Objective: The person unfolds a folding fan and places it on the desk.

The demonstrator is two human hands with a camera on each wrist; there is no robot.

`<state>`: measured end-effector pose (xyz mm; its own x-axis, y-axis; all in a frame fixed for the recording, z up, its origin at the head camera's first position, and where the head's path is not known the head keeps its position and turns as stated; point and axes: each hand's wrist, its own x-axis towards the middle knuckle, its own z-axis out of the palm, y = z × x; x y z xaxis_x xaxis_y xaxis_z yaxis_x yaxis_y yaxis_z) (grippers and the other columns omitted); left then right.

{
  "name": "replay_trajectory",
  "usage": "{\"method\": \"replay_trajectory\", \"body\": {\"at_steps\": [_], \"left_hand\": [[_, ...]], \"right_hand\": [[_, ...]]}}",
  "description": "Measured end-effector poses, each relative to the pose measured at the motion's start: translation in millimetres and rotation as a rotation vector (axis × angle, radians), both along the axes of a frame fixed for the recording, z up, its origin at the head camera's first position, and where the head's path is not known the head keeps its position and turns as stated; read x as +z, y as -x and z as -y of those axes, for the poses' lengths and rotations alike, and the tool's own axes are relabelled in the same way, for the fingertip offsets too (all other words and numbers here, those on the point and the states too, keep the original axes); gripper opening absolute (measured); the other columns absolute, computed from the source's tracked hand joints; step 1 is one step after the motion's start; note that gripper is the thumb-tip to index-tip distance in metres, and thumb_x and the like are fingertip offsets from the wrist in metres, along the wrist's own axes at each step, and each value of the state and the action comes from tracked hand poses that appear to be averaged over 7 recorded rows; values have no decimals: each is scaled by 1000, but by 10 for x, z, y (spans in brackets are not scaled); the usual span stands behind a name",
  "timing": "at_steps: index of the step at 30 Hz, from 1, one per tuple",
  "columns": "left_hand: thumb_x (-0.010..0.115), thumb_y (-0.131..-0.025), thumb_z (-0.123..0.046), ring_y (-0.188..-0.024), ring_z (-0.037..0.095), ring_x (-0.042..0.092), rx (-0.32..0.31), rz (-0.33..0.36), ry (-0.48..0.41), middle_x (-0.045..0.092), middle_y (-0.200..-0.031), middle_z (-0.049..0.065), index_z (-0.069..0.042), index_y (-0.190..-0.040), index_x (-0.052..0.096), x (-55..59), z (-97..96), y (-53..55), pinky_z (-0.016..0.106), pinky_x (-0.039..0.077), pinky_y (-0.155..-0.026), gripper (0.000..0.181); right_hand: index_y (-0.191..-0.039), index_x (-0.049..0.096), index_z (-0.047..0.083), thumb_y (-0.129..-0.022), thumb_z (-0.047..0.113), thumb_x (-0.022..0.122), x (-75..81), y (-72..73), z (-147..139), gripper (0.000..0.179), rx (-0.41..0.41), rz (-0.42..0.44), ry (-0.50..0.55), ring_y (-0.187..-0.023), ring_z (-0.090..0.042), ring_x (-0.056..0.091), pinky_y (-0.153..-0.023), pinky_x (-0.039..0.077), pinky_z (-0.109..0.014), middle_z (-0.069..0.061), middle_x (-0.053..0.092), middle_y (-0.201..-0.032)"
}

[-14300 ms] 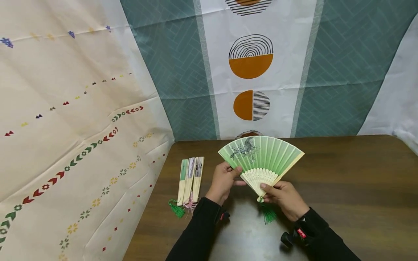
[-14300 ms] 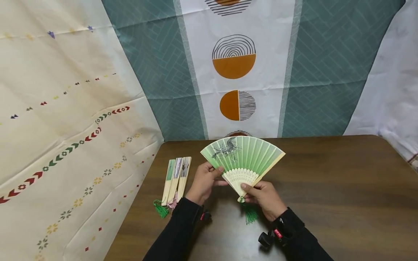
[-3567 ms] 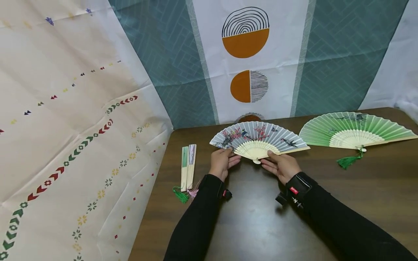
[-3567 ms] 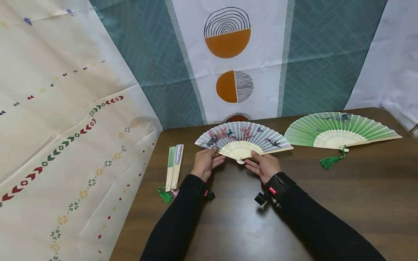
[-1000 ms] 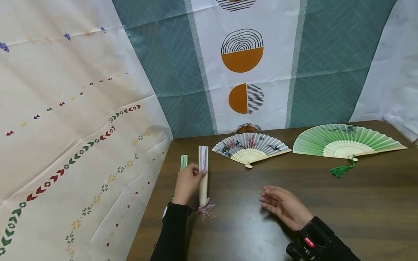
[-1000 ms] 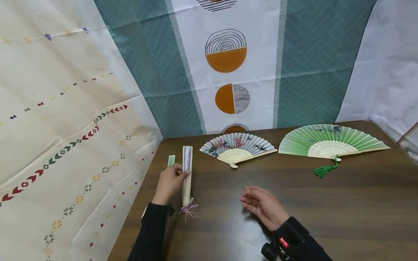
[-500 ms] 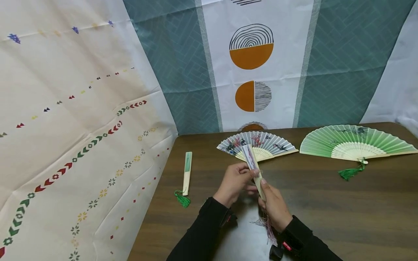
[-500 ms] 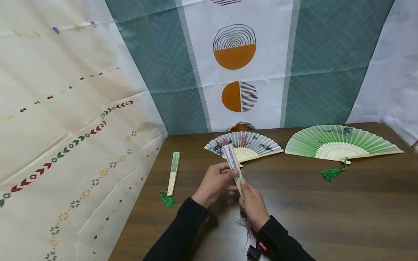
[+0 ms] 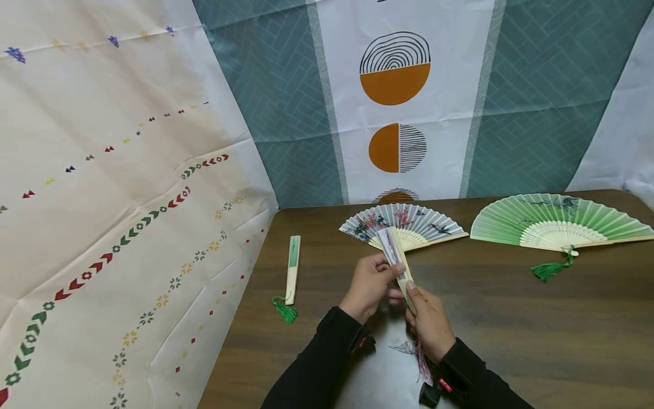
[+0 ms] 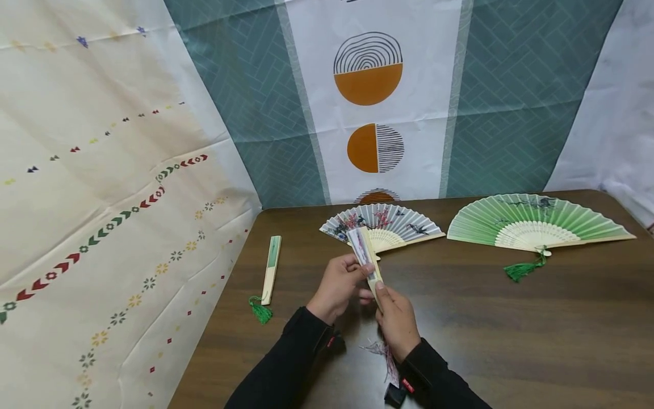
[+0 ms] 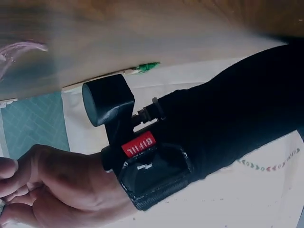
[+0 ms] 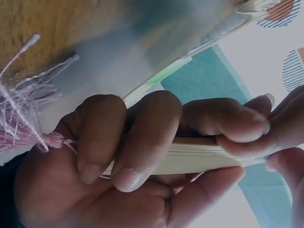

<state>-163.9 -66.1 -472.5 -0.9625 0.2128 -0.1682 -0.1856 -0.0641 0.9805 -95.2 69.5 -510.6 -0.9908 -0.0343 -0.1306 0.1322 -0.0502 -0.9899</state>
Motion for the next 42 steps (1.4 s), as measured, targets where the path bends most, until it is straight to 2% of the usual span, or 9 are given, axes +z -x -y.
{"method": "replay_trajectory", "body": {"at_steps": [5,8,12,19,25,29,35,39,42], "left_hand": [[72,-96,-11,-72,17,74,23,28,-95,74,-91,8,-4,-113,73,-24,24,16,32,65,-56,19],[71,-97,-9,-77,19,74,41,25,-150,73,-94,8,-5,-117,72,-43,50,30,33,66,-58,21],[70,-97,-7,-84,20,75,49,6,-178,73,-96,8,-5,-119,72,-44,94,55,40,67,-64,22],[66,-100,-13,-77,15,74,-92,-104,113,76,-101,14,-5,-115,70,7,259,114,46,68,-71,17],[64,-101,-10,-75,21,76,-129,-105,103,76,-101,19,-1,-115,67,57,249,109,44,68,-68,17],[64,-101,-7,-74,21,76,-91,-84,41,75,-94,15,0,-115,68,67,258,138,41,68,-68,17],[63,-101,-5,-76,18,75,49,-77,-99,74,-95,9,2,-121,65,50,309,191,34,67,-64,22],[64,-101,-6,-76,18,76,100,-81,-145,75,-94,8,2,-122,65,65,329,195,33,67,-63,23],[66,-100,-9,-76,18,75,67,-81,-101,74,-91,6,0,-120,67,99,358,190,34,67,-65,22]], "right_hand": [[-135,61,1,-109,56,34,2,41,-10,67,-45,21,77,-55,-10,52,-44,48,-25,1,59,-69],[-149,47,0,-109,53,33,-12,90,-68,68,-34,2,226,-87,-10,71,-70,67,-32,4,72,-100],[-150,45,-4,-109,49,40,5,156,-207,67,22,-15,279,-110,-4,68,-92,64,-32,13,71,-118],[-123,67,-7,-101,19,67,91,253,-522,34,254,-56,89,-77,-8,70,-66,62,-25,7,77,-94],[-116,70,-3,-103,19,64,64,302,-574,27,437,-28,67,-73,-10,72,-66,66,-31,3,76,-87],[-114,71,-2,-104,22,62,61,279,-532,27,368,-41,110,-75,-12,74,-71,68,-34,2,76,-88],[-113,72,9,-106,19,58,56,249,-515,19,214,-63,324,-83,-12,76,-78,67,-28,0,78,-96],[-117,71,12,-107,18,56,80,250,-550,20,227,-81,394,-89,-12,77,-83,66,-29,0,78,-103],[-114,72,13,-106,15,57,90,270,-596,17,280,-37,393,-88,-11,77,-81,66,-28,0,78,-101]]}}
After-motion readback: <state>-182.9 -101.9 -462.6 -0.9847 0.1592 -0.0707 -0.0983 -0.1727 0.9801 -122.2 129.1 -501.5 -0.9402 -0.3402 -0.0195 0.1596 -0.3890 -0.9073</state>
